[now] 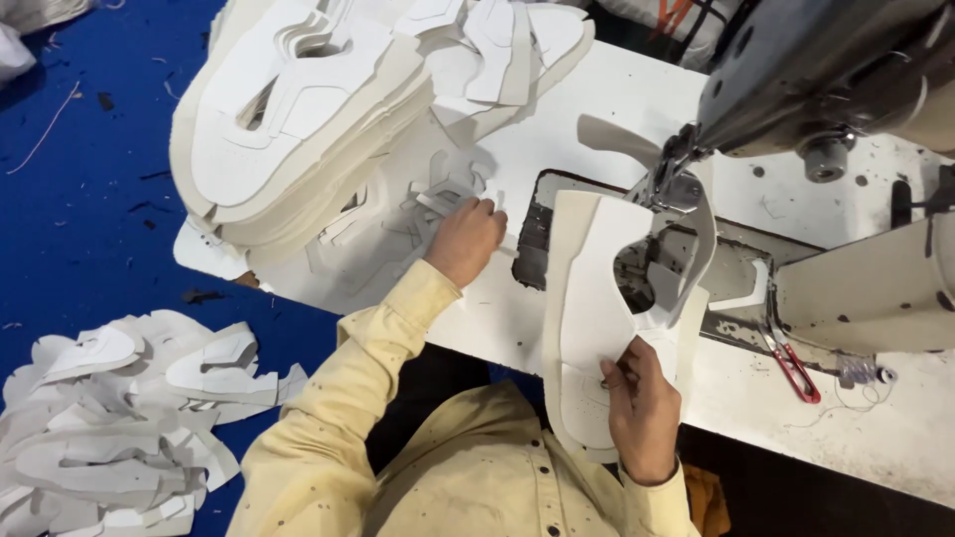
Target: The person aligns white shoe parts under a sewing machine needle and sews them together. They repeatedly pick up new parts from a stack, position them, and operate the machine to stitch the pieces.
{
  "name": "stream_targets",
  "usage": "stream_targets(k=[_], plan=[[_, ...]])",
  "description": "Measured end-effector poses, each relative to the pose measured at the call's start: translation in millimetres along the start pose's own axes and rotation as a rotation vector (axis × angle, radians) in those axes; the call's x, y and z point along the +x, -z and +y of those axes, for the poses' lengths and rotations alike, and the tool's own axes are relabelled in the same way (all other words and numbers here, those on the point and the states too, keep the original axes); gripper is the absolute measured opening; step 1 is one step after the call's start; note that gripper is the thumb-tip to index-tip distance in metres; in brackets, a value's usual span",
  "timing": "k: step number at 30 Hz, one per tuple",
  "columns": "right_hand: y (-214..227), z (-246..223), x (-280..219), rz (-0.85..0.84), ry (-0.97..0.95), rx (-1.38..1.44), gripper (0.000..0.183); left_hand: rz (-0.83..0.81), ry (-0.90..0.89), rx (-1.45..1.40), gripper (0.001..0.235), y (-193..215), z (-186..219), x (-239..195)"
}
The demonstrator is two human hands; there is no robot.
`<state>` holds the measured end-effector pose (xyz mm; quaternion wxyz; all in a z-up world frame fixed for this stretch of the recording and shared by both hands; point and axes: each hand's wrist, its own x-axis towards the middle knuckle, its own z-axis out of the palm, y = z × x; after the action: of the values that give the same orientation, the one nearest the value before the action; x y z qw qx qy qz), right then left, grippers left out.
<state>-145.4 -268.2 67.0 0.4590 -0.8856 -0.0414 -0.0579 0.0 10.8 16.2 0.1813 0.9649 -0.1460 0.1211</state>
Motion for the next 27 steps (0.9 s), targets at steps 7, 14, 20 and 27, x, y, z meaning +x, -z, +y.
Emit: stream_targets(k=[7,14,20,27], plan=[[7.3,-7.5,19.0,-0.011,0.077,-0.009,0.036,0.479,0.021,-0.478,0.012,40.8,10.1,-10.0],[9.5,-6.1,28.1,-0.104,-0.107,0.197,0.039,0.602,0.449,-0.910,0.014,67.0,38.5,-55.9],[15.9,-11.4,26.5,-0.168,-0.085,0.297,0.050,0.192,0.689,-1.410,0.020,19.0,44.5,-108.1],[11.4,-9.9,28.5,-0.174,-0.141,0.255,0.055,0.147,0.664,-1.955,0.041,0.2,29.2,-143.4]])
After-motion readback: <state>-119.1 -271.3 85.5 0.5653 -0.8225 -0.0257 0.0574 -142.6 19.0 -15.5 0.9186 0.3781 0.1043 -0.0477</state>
